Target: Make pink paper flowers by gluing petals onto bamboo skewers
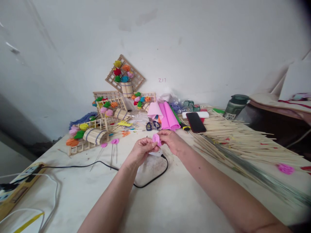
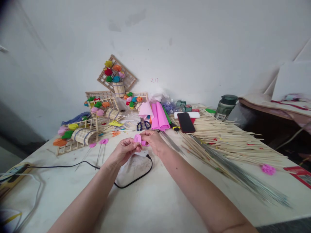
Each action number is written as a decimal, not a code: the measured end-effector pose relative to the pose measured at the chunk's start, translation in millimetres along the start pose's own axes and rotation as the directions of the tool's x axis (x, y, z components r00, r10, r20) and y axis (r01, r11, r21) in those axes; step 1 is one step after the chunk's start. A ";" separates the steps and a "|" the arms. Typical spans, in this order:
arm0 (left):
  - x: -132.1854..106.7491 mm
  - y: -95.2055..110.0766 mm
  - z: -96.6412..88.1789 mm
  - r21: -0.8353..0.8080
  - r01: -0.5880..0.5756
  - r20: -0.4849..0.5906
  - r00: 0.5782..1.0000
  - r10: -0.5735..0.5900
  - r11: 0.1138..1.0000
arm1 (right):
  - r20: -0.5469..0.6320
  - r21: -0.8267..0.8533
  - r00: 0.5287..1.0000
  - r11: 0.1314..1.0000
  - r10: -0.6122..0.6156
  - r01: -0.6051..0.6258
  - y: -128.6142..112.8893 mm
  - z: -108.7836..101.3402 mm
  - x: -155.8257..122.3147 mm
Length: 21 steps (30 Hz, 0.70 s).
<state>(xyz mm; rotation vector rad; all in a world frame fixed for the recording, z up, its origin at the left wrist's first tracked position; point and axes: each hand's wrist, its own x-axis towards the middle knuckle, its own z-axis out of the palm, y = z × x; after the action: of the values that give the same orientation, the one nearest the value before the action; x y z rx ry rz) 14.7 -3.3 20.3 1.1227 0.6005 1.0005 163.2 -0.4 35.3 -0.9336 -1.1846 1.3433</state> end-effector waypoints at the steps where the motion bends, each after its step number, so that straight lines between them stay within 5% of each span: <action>1: -0.3 -0.4 1.1 0.005 0.006 0.010 1.000 -0.006 1.000 | -0.011 0.010 1.000 1.000 0.007 -0.007 -1.0 0.3 0.0; 10: -1.0 -6.8 6.1 0.093 0.029 0.111 0.993 -0.039 0.995 | -0.115 0.039 0.985 0.990 -0.127 0.132 -12.0 -15.0 5.6; 21: -3.2 -6.6 7.7 0.082 0.024 0.167 0.985 -0.037 0.996 | -0.088 -0.040 0.968 0.972 -0.236 0.234 -8.1 -20.9 9.7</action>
<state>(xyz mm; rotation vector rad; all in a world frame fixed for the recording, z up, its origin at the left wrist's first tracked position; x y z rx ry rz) 21.9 -10.3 16.6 1.2510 0.5228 0.8511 183.9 11.6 39.8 -0.8378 -1.2060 1.0850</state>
